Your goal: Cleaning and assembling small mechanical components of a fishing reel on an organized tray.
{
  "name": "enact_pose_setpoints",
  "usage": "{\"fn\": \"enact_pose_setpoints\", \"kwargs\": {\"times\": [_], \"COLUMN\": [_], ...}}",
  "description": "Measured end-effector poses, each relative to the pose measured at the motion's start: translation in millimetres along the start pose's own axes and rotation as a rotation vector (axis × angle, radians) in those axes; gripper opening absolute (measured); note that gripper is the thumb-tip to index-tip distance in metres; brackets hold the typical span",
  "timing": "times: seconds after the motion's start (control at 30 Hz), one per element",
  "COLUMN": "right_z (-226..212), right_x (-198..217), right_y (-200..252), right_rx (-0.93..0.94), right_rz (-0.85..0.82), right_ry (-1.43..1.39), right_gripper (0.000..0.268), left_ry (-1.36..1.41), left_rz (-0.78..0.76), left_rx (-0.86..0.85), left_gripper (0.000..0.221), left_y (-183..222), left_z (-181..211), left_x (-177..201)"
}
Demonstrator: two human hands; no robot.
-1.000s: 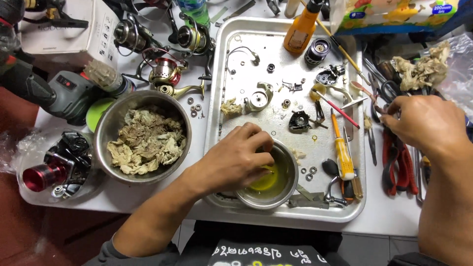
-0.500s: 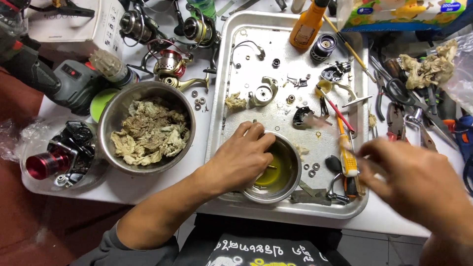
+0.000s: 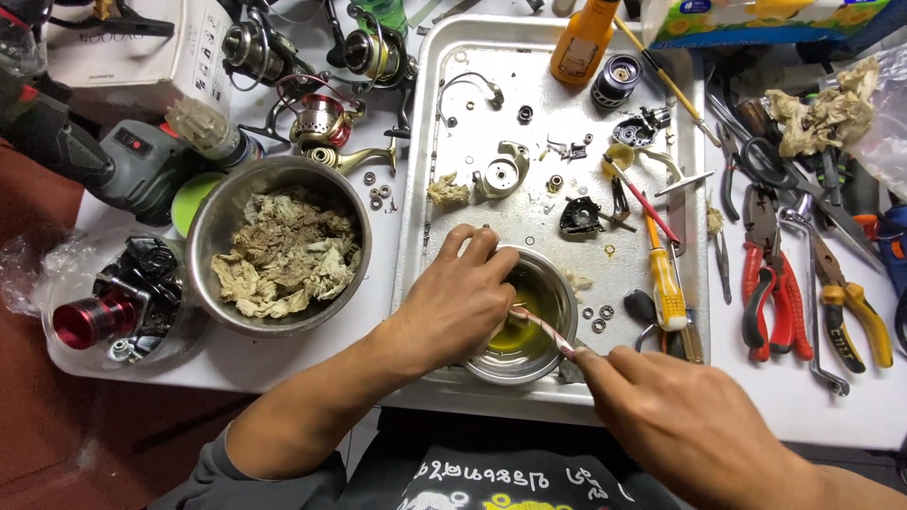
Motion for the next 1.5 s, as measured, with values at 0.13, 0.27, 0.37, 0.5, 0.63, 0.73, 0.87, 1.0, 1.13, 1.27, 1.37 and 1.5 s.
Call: {"fn": "enact_pose_setpoints", "kwargs": {"times": [0.13, 0.27, 0.37, 0.5, 0.63, 0.73, 0.87, 1.0, 1.13, 1.27, 1.37, 1.5], "right_z": [4, -4, -5, -8, -7, -5, -8, -6, -7, -4, -4, -5], "right_x": [0, 6, 3, 7, 3, 10, 6, 7, 11, 11, 6, 15], "right_y": [3, 0, 2, 1, -1, 1, 0, 0, -1, -1, -2, 1], "right_rx": [-0.068, -0.02, 0.019, 0.046, 0.027, -0.001, 0.043, 0.04, 0.043, -0.007, 0.005, -0.024], "right_rz": [-0.051, 0.098, 0.151, 0.187, 0.121, 0.204, 0.18, 0.198, 0.216, 0.21, 0.182, 0.273], "right_ry": [0.067, 0.077, 0.123, 0.134, 0.089, 0.178, 0.172, 0.18, 0.151, 0.132, 0.098, 0.135], "right_gripper": [0.021, 0.029, 0.034, 0.044, 0.036, 0.04, 0.035, 0.032, 0.027, 0.034, 0.036, 0.033], "left_ry": [0.015, 0.001, 0.001, -0.005, -0.034, -0.021, -0.006, 0.026, 0.021, -0.002, 0.021, 0.016], "left_rz": [0.017, 0.047, 0.064, 0.074, 0.111, 0.116, 0.07, 0.07, 0.032, 0.031, 0.022, 0.053], "left_rx": [0.005, -0.005, -0.009, -0.008, -0.013, -0.016, -0.01, -0.007, 0.004, 0.012, 0.032, 0.027], "left_gripper": [0.024, 0.02, 0.022, 0.025, 0.023, 0.023, 0.023, 0.027, 0.018, 0.016, 0.017, 0.03], "left_y": [0, 0, 0, 1, 2, 2, 2, 4, 3, 2, 1, 2], "left_z": [-1, -1, -1, -2, -1, -1, -1, -1, 0, 1, 0, 1], "left_x": [-1, -2, 0, -4, 0, 1, 2, 3, 3, 1, 1, 1]}}
Point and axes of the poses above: each hand's wrist, its own y-axis away from the middle knuckle, its own x-axis out of the back of the hand, z = x × y, the point moved 7 cm from there along -y, towards the middle knuckle, and after that the axes turned 7 degrees about z, right-handed, at the moved point
